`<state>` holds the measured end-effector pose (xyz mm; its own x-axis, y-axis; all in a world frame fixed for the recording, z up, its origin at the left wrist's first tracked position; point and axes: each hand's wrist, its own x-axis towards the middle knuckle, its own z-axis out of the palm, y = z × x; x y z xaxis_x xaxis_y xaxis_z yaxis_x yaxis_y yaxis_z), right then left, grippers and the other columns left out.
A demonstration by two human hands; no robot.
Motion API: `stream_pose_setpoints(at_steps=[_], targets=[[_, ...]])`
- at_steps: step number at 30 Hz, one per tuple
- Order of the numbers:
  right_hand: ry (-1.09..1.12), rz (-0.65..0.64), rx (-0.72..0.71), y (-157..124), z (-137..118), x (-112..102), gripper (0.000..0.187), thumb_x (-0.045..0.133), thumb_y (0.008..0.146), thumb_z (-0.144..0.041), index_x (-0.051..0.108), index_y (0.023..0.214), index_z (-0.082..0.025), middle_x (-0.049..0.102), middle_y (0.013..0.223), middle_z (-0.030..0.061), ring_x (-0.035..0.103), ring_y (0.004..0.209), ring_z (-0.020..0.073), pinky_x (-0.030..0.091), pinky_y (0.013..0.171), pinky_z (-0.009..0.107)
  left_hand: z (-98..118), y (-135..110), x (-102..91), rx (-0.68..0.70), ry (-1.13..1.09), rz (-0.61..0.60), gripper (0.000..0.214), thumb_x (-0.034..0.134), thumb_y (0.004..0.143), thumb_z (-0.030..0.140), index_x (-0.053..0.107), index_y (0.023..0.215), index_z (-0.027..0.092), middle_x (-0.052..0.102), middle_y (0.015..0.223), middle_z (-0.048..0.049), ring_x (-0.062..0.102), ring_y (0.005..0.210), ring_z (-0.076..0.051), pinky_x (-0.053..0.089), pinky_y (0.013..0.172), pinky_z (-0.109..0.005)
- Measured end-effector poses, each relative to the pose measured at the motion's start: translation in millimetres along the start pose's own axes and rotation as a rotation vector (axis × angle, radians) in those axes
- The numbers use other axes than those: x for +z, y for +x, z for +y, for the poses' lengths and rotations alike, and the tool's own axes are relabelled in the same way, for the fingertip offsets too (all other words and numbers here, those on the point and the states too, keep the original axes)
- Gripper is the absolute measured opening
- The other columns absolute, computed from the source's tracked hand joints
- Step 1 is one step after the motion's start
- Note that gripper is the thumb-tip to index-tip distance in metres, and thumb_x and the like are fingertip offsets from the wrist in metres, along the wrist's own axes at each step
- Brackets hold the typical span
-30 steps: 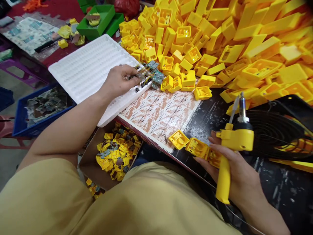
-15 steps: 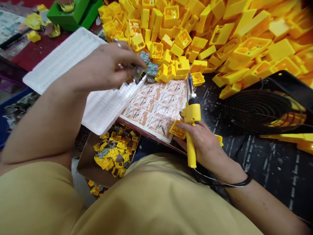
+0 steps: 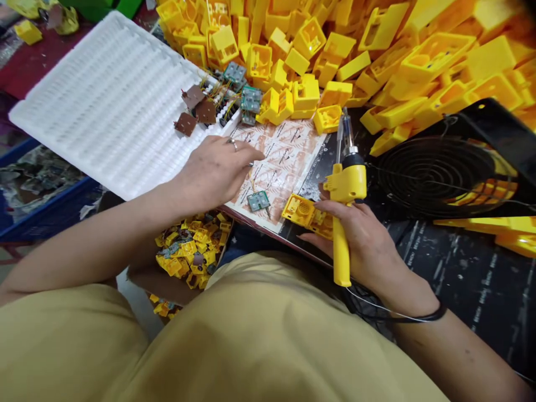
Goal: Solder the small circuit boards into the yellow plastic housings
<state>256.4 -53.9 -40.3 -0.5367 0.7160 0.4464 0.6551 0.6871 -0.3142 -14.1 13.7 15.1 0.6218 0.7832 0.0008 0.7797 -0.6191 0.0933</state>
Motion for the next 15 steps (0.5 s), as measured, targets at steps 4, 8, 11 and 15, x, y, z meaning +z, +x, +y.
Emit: stream_pose_setpoints(at_steps=[4, 8, 11, 15], targets=[[0.000, 0.134, 0.009, 1, -5, -7, 0.038, 0.074, 0.081, -0.027, 0.055, 0.113, -0.019, 0.070, 0.096, 0.0045, 0.067, 0.082, 0.0168, 0.054, 0.083, 0.033, 9, -1, 9.8, -0.114, 0.003, -0.057, 0.037, 0.044, 0.093, 0.040, 0.070, 0.104, 0.018, 0.071, 0.107, -0.0082, 0.060, 0.104, -0.030, 0.042, 0.092, -0.049], [0.007, 0.184, 0.071, 1, -17, -24, 0.028, 0.074, 0.079, -0.014, 0.060, 0.103, -0.019, 0.072, 0.086, 0.0010, 0.066, 0.070, 0.0109, 0.052, 0.068, 0.025, 23, 11, 27.5, -0.163, -0.012, -0.073, 0.033, 0.052, 0.085, 0.041, 0.072, 0.092, 0.017, 0.070, 0.096, -0.0097, 0.058, 0.102, -0.032, 0.040, 0.090, -0.049], [-0.015, 0.167, 0.093, -6, -19, -38, 0.020, 0.072, 0.080, -0.012, 0.062, 0.094, -0.021, 0.068, 0.069, -0.0050, 0.059, 0.053, 0.0070, 0.046, 0.054, 0.021, 24, 17, 37.7, -0.173, -0.124, -0.054, 0.024, 0.051, 0.083, 0.031, 0.071, 0.083, 0.017, 0.071, 0.089, -0.0075, 0.058, 0.099, -0.028, 0.037, 0.094, -0.049], [0.011, 0.204, 0.090, -28, -10, -52, 0.014, 0.070, 0.085, -0.025, 0.064, 0.098, -0.026, 0.063, 0.060, -0.0072, 0.059, 0.051, 0.0079, 0.046, 0.050, 0.020, 19, 15, 42.5, -0.159, -0.391, -0.032, 0.022, 0.050, 0.085, 0.029, 0.069, 0.087, 0.018, 0.072, 0.083, -0.0023, 0.061, 0.090, -0.020, 0.031, 0.103, -0.046]])
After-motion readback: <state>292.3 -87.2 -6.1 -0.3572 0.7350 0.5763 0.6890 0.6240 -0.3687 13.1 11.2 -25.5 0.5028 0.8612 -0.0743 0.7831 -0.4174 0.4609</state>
